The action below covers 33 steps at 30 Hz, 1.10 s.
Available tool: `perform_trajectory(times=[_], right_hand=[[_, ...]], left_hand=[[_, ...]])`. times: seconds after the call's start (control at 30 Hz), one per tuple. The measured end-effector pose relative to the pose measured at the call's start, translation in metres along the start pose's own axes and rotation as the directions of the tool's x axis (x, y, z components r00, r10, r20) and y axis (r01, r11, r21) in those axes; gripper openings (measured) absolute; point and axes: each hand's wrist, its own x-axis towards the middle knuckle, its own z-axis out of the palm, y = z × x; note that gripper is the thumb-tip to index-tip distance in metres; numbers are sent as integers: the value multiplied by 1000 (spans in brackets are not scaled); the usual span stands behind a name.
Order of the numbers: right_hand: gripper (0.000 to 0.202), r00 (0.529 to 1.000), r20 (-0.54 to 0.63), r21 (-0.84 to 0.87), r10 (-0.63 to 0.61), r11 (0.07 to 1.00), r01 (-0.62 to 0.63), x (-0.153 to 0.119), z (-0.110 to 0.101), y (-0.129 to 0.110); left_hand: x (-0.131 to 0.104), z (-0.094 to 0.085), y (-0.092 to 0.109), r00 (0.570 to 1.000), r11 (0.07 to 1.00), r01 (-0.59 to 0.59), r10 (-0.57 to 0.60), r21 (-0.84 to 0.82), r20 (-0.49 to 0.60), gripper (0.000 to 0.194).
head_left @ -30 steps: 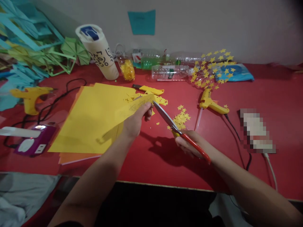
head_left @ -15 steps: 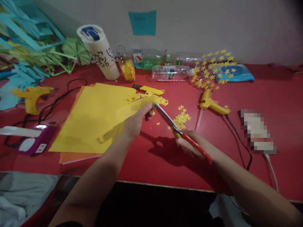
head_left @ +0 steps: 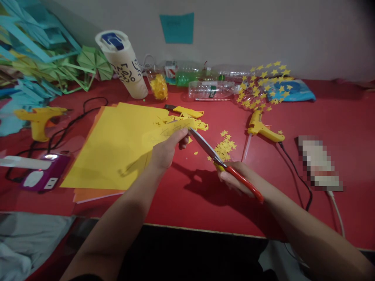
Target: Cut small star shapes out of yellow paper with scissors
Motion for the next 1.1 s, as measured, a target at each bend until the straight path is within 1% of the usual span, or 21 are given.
perform_trajectory(times=[0.1,0.27,0.33,0.47,0.67,0.9,1.1], right_hand=[[52,1000,-4,14,19,1000,-19,0,0,-2],[43,997,-25,58,72,996,-70,-1,3,-5],[42,995,-48,44,92,995,-90,-1,4,-6],[43,992,-46,5,116,993,-116,-1,3,-8],[50,997,-45,-14,62,998,-63,1,3,-3],[52,995,-51,-22,90,996,-91,2,3,-1],[53,997,-52,-14,62,998,-63,2,3,-1]], left_hand=[[1,-1,-1,1000,1000,8,-8,-9,0,26],[1,-1,-1,1000,1000,18,-18,-22,6,27],[1,-1,-1,1000,1000,19,-19,-19,-4,27],[0,-1,0,1000,1000,25,-25,-1,-12,27],[0,-2,-1,999,999,35,-34,25,-27,27],[1,0,0,1000,1000,17,-17,0,-15,26],[-1,1,2,999,999,21,-22,-25,-28,26]])
